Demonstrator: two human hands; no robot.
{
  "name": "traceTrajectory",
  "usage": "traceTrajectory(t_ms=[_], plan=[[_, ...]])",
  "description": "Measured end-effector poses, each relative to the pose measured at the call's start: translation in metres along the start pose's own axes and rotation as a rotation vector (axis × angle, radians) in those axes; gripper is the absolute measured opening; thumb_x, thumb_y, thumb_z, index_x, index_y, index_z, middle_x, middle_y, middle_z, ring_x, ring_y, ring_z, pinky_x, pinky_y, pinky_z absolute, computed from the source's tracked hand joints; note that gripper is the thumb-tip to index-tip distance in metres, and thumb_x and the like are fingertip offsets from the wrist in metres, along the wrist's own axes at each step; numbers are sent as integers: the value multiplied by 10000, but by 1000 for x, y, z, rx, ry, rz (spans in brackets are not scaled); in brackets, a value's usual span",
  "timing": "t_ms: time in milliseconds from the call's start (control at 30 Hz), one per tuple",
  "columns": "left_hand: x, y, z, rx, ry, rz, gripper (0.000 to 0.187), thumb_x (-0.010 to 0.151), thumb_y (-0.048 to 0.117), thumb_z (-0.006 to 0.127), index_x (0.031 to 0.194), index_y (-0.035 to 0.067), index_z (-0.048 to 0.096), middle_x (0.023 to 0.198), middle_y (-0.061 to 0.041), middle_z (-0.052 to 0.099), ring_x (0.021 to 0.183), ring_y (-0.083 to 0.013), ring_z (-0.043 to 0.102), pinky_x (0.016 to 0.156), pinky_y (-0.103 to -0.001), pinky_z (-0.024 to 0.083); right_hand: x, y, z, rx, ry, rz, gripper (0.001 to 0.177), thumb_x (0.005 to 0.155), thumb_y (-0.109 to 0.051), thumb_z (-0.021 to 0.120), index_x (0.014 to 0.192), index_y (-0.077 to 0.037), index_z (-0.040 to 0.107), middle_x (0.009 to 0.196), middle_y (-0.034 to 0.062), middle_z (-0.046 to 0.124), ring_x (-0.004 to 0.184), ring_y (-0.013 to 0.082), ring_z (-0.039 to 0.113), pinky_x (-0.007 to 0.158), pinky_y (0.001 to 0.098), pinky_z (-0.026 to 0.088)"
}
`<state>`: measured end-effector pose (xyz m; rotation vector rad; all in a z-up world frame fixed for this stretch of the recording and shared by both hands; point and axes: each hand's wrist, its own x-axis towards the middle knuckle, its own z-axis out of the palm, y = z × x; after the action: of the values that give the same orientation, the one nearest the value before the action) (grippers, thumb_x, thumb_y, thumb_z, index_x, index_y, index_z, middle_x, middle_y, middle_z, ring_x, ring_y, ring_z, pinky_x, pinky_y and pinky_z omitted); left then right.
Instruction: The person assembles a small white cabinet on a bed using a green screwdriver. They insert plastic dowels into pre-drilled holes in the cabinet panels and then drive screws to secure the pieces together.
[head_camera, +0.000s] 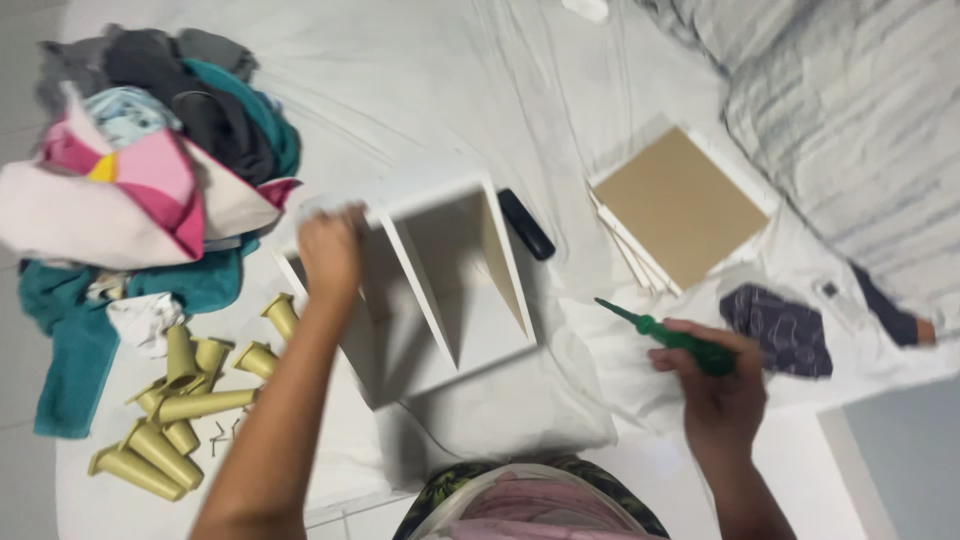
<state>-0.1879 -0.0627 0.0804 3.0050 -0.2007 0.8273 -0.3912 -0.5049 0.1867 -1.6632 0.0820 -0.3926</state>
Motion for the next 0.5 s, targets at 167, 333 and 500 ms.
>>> traceTrajectory(t_ms=[167,333,500], plan=[[-78,71,-93,-203,-32,-50,319,774,40,654,1061,115,774,1003,-79,772,835,-276,669,721,-429,479,48,-2,-11,86,-52,-156,205,1124,-20,497,1303,5,399,1245,276,660,837,227,695,814,334,599],[-153,134,-135,-218,-148,-85,361,761,62,675,1108,129,750,1134,-54,739,913,-264,632,760,-431,459,87,2,11,194,-210,-249,242,1148,-111,529,1322,-11,394,1234,253,674,786,198,685,781,309,580],[-215,171,-155,-344,-101,-138,395,741,52,682,1135,72,706,1165,-82,702,986,-271,627,858,-425,467,113,4,50,175,-358,-273,256,1159,-161,561,1298,-4,414,1217,216,680,873,189,692,764,288,582]])
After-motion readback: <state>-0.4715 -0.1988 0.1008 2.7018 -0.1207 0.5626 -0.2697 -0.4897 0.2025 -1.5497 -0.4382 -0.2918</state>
